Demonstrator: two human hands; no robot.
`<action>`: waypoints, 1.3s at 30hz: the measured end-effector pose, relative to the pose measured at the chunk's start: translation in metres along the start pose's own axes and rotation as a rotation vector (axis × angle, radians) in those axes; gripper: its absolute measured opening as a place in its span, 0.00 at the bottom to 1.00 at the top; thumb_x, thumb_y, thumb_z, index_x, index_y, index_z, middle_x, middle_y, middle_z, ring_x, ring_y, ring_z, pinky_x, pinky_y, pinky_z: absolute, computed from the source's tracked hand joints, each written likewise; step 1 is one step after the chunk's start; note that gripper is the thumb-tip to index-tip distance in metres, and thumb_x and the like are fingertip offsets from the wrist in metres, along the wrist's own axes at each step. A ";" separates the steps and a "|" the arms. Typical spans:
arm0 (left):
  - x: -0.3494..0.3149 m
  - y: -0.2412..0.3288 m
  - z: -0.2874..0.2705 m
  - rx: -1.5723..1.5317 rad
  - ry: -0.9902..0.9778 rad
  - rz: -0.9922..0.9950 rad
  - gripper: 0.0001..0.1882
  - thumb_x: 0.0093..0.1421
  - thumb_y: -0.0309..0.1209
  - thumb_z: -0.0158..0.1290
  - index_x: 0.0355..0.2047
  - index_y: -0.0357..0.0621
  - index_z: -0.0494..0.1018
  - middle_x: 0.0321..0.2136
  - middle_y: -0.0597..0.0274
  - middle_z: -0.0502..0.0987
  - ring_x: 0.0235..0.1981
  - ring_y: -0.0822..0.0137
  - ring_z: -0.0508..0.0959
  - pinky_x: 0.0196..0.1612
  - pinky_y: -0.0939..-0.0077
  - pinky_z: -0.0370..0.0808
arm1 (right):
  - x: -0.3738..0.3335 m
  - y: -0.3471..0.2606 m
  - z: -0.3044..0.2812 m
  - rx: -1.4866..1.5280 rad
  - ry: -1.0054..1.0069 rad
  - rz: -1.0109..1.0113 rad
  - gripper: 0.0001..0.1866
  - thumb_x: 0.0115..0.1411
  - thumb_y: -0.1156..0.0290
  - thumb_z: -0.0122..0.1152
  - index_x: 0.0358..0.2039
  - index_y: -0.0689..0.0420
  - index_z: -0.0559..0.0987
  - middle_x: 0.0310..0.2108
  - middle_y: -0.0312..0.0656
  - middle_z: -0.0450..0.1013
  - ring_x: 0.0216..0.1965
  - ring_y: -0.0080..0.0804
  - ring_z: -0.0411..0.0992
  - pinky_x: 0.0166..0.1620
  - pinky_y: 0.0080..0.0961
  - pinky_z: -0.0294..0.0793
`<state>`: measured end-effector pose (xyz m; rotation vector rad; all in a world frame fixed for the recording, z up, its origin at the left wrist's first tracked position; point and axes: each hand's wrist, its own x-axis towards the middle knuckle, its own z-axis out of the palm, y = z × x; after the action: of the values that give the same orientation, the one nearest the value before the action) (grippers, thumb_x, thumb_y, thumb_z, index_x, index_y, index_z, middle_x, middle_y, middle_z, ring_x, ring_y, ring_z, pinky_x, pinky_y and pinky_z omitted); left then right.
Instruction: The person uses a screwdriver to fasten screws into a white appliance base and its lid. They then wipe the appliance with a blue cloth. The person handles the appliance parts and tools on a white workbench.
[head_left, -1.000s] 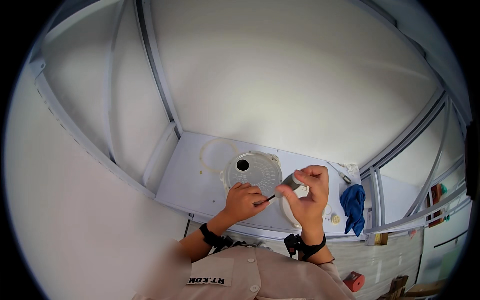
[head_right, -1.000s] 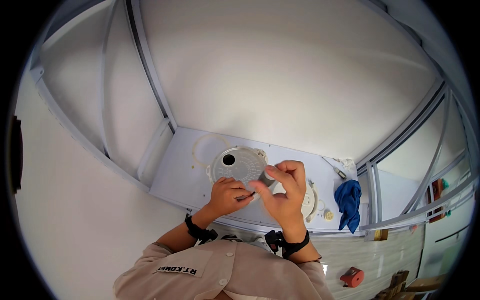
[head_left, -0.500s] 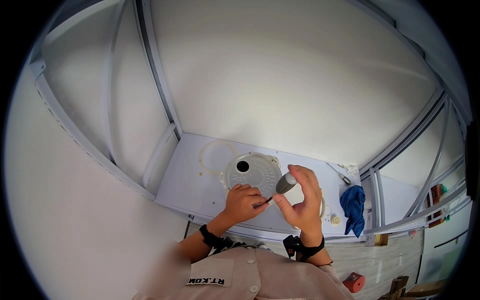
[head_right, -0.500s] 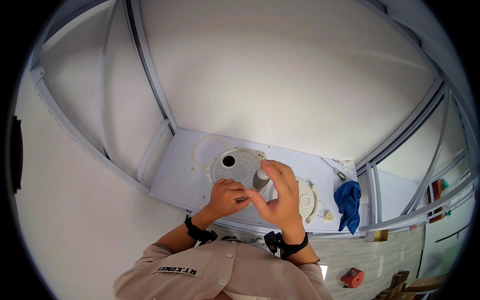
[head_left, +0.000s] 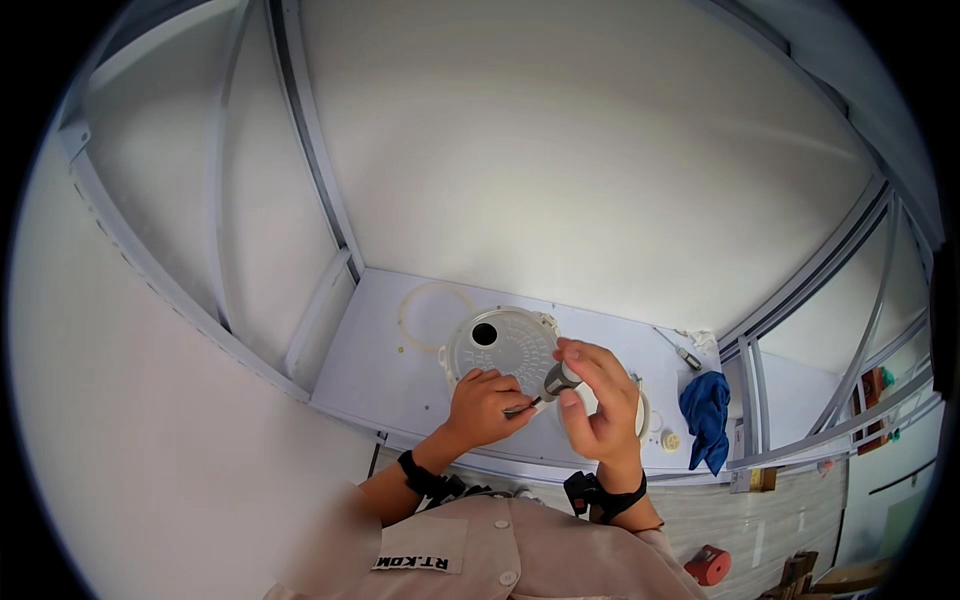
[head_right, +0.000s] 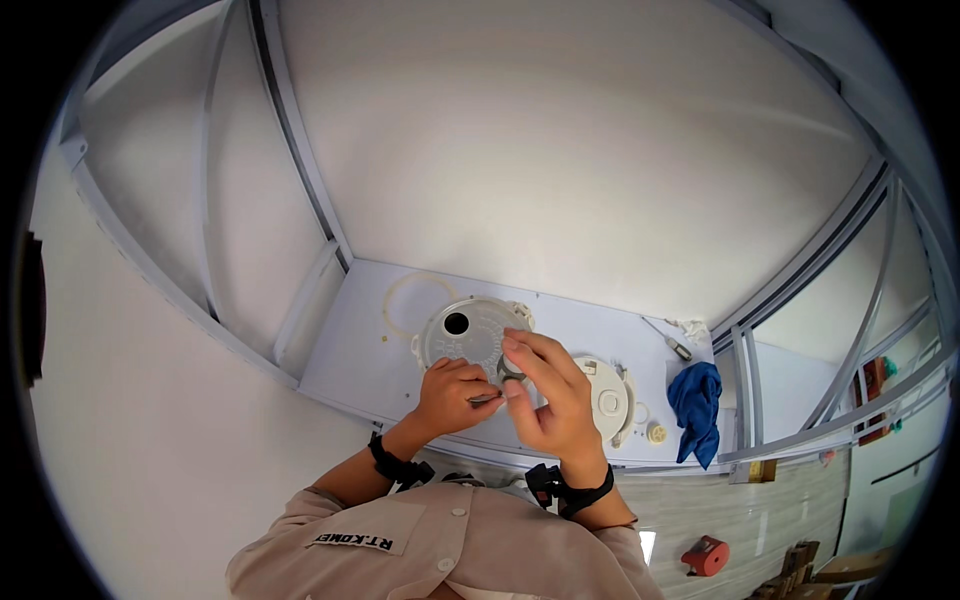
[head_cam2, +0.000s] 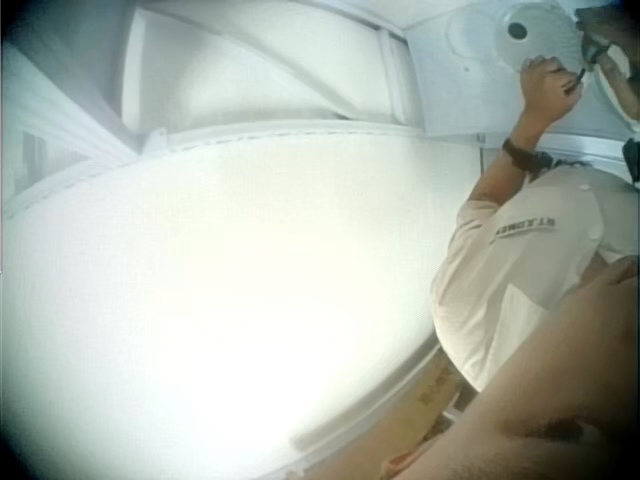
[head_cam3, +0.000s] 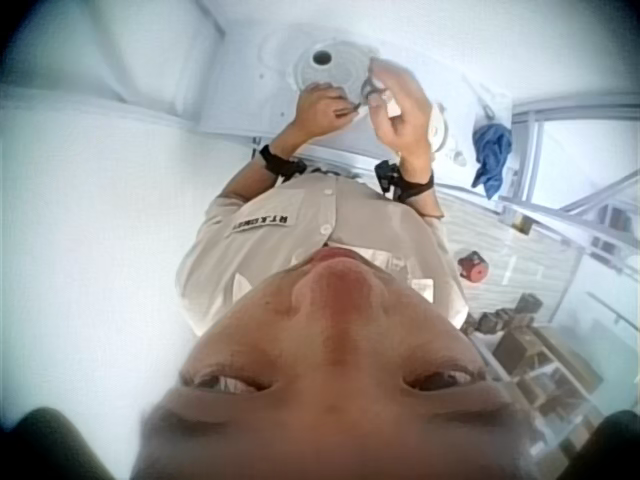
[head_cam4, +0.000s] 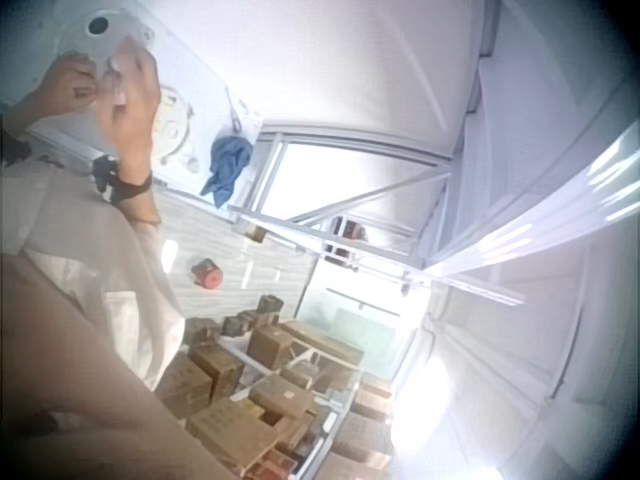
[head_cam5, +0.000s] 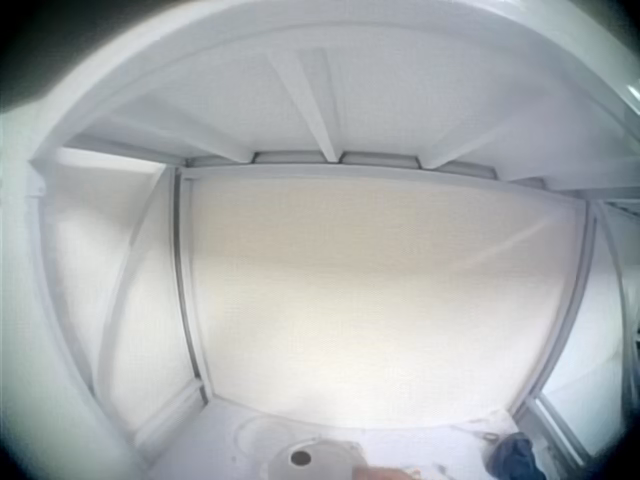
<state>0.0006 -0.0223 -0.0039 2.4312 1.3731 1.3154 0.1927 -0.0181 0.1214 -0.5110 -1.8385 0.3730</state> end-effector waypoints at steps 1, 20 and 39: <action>0.000 0.000 0.000 0.004 0.001 0.002 0.05 0.50 0.38 0.71 0.24 0.58 0.86 0.25 0.77 0.76 0.29 0.68 0.76 0.36 0.67 0.69 | 0.007 -0.005 0.002 -0.030 0.024 -0.034 0.24 0.56 0.77 0.74 0.54 0.62 0.82 0.44 0.52 0.79 0.46 0.45 0.81 0.50 0.33 0.81; 0.008 0.002 -0.005 -0.027 -0.109 -0.044 0.04 0.50 0.35 0.68 0.24 0.56 0.84 0.25 0.75 0.78 0.28 0.65 0.79 0.36 0.65 0.71 | -0.005 -0.005 -0.010 -0.169 -0.019 0.132 0.26 0.59 0.83 0.65 0.59 0.63 0.79 0.56 0.56 0.76 0.50 0.50 0.79 0.54 0.39 0.78; 0.020 0.010 -0.007 -0.021 -0.251 -0.105 0.07 0.52 0.33 0.66 0.24 0.50 0.77 0.25 0.68 0.78 0.30 0.59 0.80 0.37 0.59 0.72 | 0.002 -0.009 -0.005 -0.119 0.000 0.062 0.29 0.60 0.81 0.69 0.63 0.62 0.77 0.53 0.53 0.74 0.51 0.49 0.76 0.54 0.36 0.77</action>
<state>0.0072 -0.0163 0.0176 2.3749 1.3901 0.9584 0.1957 -0.0245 0.1296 -0.6513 -1.8558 0.3062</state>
